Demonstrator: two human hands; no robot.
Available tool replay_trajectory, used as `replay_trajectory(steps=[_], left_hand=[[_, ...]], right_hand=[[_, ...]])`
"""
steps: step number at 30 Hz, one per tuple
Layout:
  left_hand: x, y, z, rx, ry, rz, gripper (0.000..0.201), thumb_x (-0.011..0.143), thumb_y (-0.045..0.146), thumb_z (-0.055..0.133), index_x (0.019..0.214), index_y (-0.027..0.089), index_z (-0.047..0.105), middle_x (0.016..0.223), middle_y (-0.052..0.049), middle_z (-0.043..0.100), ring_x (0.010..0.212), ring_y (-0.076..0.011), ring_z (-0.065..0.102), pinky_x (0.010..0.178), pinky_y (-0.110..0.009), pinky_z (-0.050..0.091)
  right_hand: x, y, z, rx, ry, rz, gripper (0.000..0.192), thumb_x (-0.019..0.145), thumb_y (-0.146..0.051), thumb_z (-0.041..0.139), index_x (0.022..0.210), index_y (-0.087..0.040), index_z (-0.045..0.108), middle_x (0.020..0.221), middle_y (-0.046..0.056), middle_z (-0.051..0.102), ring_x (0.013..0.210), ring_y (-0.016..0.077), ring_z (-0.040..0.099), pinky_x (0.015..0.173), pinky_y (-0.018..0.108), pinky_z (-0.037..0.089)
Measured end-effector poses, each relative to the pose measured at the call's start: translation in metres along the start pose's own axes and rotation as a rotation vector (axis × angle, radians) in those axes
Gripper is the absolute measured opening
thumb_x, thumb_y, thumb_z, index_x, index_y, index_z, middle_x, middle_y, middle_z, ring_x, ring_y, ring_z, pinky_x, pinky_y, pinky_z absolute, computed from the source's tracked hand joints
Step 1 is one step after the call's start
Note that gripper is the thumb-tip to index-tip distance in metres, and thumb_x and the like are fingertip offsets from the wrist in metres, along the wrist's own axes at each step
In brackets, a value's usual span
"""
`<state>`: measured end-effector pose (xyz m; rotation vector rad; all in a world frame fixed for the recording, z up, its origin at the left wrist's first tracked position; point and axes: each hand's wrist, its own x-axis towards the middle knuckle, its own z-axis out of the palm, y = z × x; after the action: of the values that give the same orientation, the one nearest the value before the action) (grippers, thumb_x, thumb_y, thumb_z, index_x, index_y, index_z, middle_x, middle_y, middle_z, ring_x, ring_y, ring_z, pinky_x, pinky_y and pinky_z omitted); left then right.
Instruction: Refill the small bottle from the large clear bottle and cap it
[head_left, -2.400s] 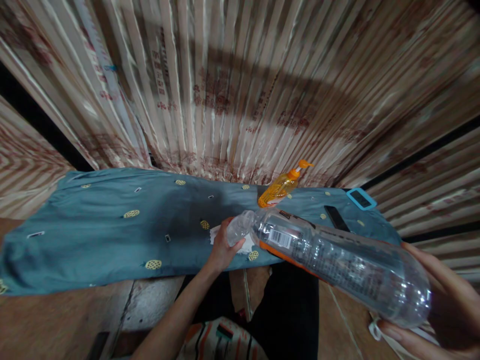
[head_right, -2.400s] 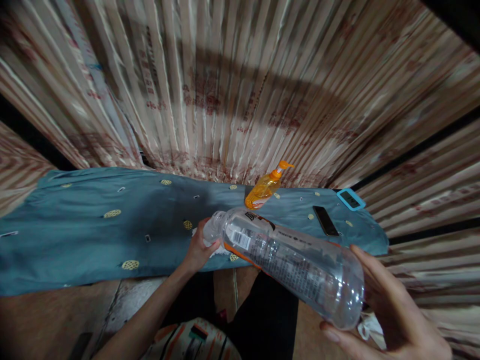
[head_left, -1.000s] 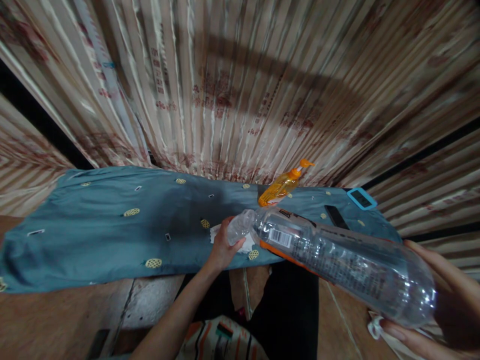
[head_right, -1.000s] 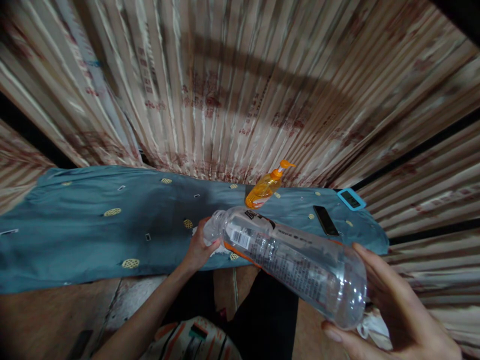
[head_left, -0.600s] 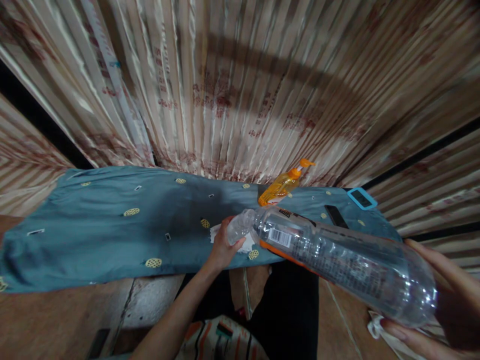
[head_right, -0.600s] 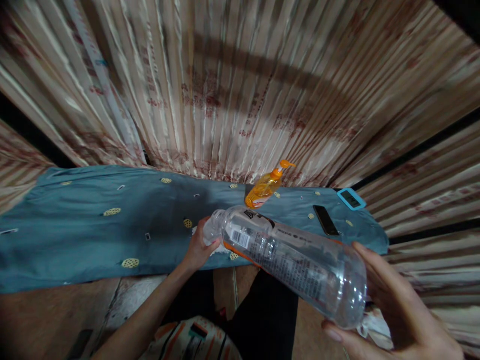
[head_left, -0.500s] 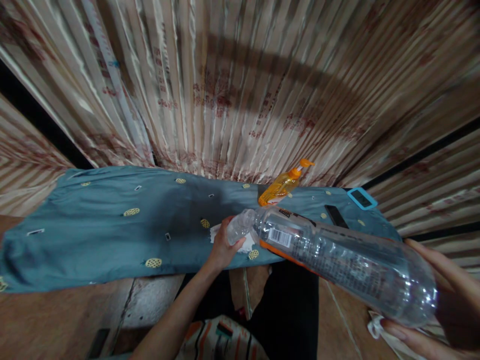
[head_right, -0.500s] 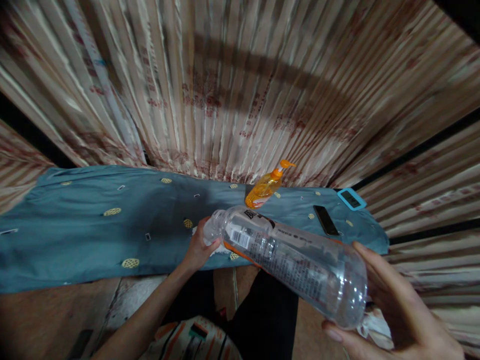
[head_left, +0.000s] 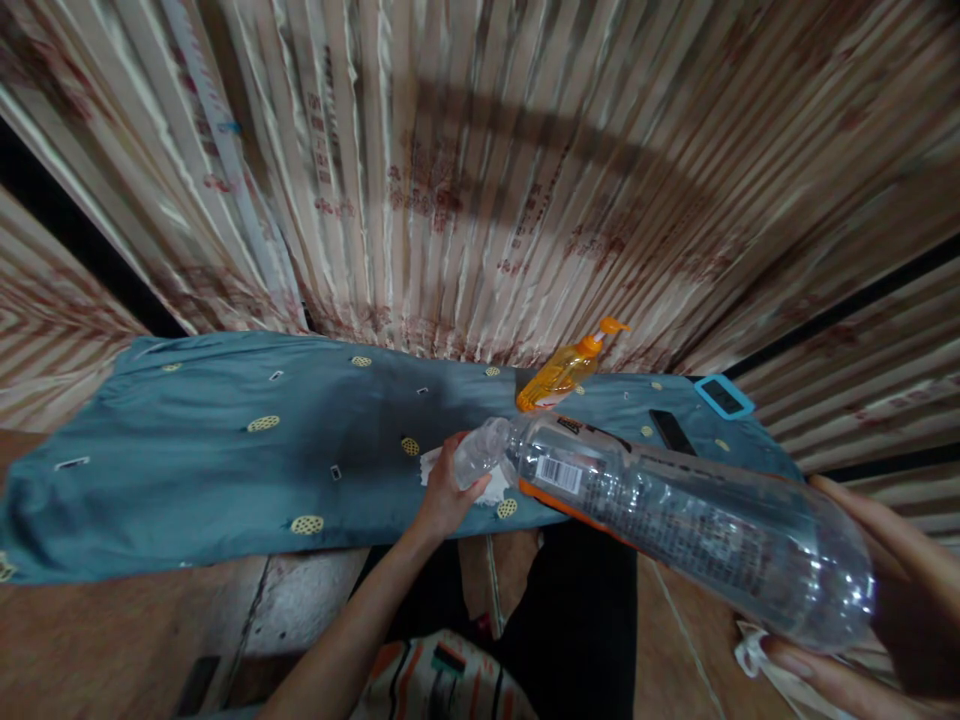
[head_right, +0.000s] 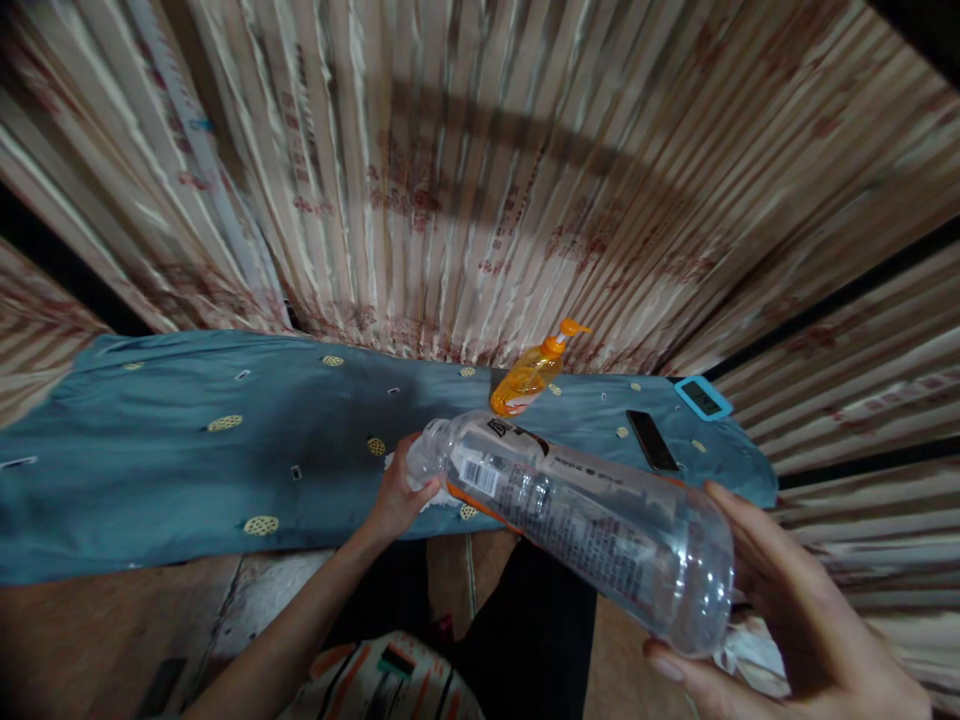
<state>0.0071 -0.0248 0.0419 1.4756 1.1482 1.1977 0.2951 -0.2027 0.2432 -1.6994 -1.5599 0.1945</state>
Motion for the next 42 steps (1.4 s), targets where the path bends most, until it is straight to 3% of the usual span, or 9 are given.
replay_trajectory(steps=[4, 8, 12, 16, 23, 28, 31, 36, 42], left_hand=[[0.0, 0.0, 0.0, 0.0, -0.006, -0.008, 0.059, 0.073, 0.024, 0.074, 0.128, 0.02, 0.053, 0.122, -0.008, 0.07, 0.111, -0.0265, 0.069, 0.102, -0.043, 0.056], [0.0, -0.001, 0.001, 0.006, -0.002, -0.001, 0.059, 0.072, 0.022, 0.074, 0.128, 0.02, 0.053, 0.122, -0.007, 0.07, 0.111, -0.0264, 0.069, 0.101, -0.043, 0.056], [0.0, -0.002, 0.001, 0.008, -0.005, 0.007, 0.058, 0.073, 0.021, 0.073, 0.128, 0.021, 0.052, 0.122, -0.007, 0.07, 0.11, -0.0256, 0.07, 0.1, -0.042, 0.057], [0.0, -0.002, 0.0, 0.007, -0.005, 0.031, 0.059, 0.073, 0.023, 0.074, 0.128, 0.02, 0.052, 0.122, -0.009, 0.07, 0.111, -0.0269, 0.07, 0.101, -0.043, 0.057], [0.0, -0.003, 0.001, 0.014, 0.006, 0.01, 0.06, 0.072, 0.022, 0.074, 0.128, 0.021, 0.052, 0.121, -0.007, 0.07, 0.11, -0.0264, 0.07, 0.1, -0.042, 0.057], [0.0, -0.004, 0.001, 0.0, -0.002, 0.012, 0.06, 0.073, 0.022, 0.074, 0.128, 0.021, 0.052, 0.121, -0.007, 0.07, 0.109, -0.0266, 0.07, 0.1, -0.042, 0.057], [0.0, -0.004, 0.001, -0.002, -0.001, 0.013, 0.06, 0.073, 0.022, 0.075, 0.128, 0.02, 0.052, 0.12, -0.007, 0.07, 0.108, -0.0261, 0.07, 0.098, -0.042, 0.058], [0.001, -0.003, 0.001, 0.009, 0.002, 0.014, 0.059, 0.072, 0.021, 0.074, 0.127, 0.02, 0.053, 0.12, -0.007, 0.07, 0.11, -0.0261, 0.07, 0.1, -0.042, 0.057], [0.001, -0.003, 0.002, -0.002, 0.007, 0.008, 0.06, 0.072, 0.02, 0.075, 0.128, 0.02, 0.053, 0.12, -0.008, 0.07, 0.109, -0.0262, 0.07, 0.099, -0.044, 0.058]], right_hand=[[0.005, -0.005, 0.0, 0.021, -0.034, -0.031, 0.098, 0.065, -0.036, 0.092, 0.153, -0.038, 0.049, 0.146, -0.003, 0.065, 0.124, 0.0204, 0.069, 0.104, 0.022, 0.047], [0.012, 0.014, -0.013, -0.087, -0.116, -0.296, 0.106, 0.062, -0.031, 0.092, 0.157, -0.027, 0.046, 0.145, 0.006, 0.066, 0.114, 0.0254, 0.074, 0.094, 0.023, 0.053], [0.018, 0.026, -0.018, -0.117, -0.152, -0.34, 0.108, 0.064, -0.029, 0.09, 0.159, -0.02, 0.041, 0.145, 0.012, 0.065, 0.113, 0.0299, 0.074, 0.091, 0.028, 0.057], [0.019, 0.021, -0.015, -0.099, -0.147, -0.354, 0.107, 0.064, -0.029, 0.09, 0.159, -0.022, 0.042, 0.145, 0.011, 0.065, 0.112, 0.0297, 0.075, 0.091, 0.028, 0.057], [0.007, -0.013, -0.001, -0.018, -0.056, -0.064, 0.099, 0.067, -0.038, 0.091, 0.155, -0.04, 0.046, 0.15, -0.004, 0.062, 0.122, 0.0203, 0.069, 0.107, 0.024, 0.046], [0.003, -0.029, 0.004, -0.013, -0.02, 0.107, 0.1, 0.059, -0.047, 0.094, 0.149, -0.052, 0.05, 0.148, -0.005, 0.062, 0.127, 0.0307, 0.065, 0.121, 0.048, 0.033], [0.009, -0.024, 0.001, -0.013, -0.045, 0.06, 0.1, 0.061, -0.044, 0.094, 0.15, -0.05, 0.049, 0.145, -0.003, 0.065, 0.125, 0.0286, 0.067, 0.113, 0.042, 0.046], [0.019, -0.001, -0.008, -0.112, -0.135, -0.324, 0.103, 0.064, -0.034, 0.091, 0.157, -0.032, 0.046, 0.141, 0.002, 0.068, 0.112, 0.021, 0.074, 0.093, 0.02, 0.054], [0.01, -0.015, -0.001, -0.036, -0.075, -0.131, 0.099, 0.068, -0.037, 0.089, 0.156, -0.037, 0.045, 0.144, 0.0, 0.066, 0.119, 0.0203, 0.071, 0.1, 0.023, 0.051]])
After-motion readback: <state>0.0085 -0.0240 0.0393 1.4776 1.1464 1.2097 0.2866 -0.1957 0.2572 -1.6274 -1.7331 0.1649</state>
